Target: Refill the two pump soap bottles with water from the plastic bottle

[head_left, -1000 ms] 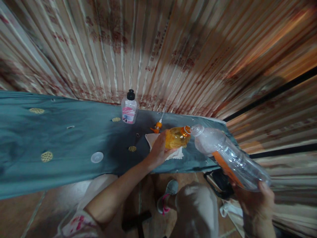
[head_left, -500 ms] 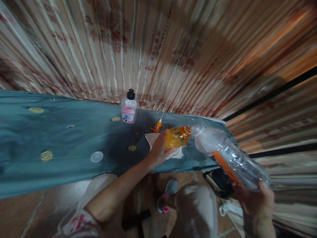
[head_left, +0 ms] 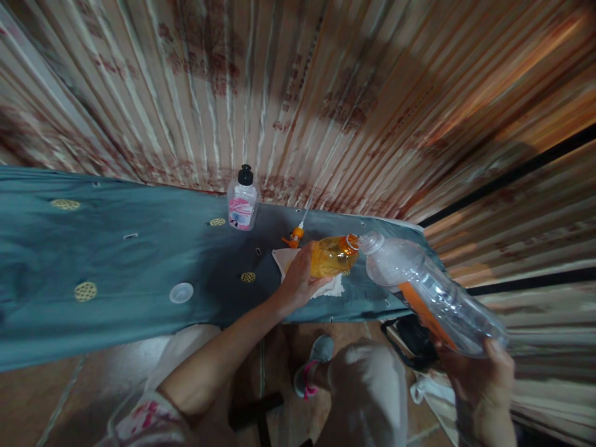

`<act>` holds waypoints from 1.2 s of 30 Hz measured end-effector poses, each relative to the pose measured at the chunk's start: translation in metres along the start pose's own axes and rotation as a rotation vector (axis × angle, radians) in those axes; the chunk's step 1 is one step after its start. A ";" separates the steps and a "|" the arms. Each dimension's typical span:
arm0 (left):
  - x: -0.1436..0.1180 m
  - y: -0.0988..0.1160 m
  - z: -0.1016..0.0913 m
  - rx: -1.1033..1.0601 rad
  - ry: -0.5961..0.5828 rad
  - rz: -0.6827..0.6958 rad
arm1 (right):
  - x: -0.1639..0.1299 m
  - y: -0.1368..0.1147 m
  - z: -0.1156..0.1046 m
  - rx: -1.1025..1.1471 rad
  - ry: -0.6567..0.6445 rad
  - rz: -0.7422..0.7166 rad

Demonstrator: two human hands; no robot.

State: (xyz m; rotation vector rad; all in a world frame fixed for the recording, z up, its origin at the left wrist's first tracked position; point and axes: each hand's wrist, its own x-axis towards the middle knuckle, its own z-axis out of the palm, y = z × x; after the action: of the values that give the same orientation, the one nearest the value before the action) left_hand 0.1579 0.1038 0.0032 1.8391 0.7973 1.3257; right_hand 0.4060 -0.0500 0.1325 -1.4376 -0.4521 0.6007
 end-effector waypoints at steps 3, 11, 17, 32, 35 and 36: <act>0.000 0.002 0.000 -0.014 0.005 -0.019 | -0.001 0.000 0.001 -0.003 0.006 0.001; 0.001 0.004 0.001 -0.006 0.011 0.000 | 0.002 0.004 -0.006 0.002 0.006 0.004; -0.002 -0.004 0.003 -0.030 0.032 -0.042 | 0.005 0.008 -0.011 -0.007 -0.035 0.001; -0.001 0.004 0.005 -0.161 0.062 -0.071 | 0.006 0.047 -0.002 0.119 -0.028 0.112; 0.000 0.004 0.003 -0.151 0.071 -0.098 | 0.014 0.059 0.002 0.125 -0.068 0.117; 0.001 0.003 0.001 -0.147 0.074 -0.100 | 0.017 0.061 0.004 0.130 -0.095 0.103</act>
State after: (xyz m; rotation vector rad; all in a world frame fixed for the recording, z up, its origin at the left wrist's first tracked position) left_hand 0.1595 0.1026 0.0064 1.6234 0.7977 1.3583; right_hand 0.4102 -0.0340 0.0708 -1.3175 -0.4082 0.7704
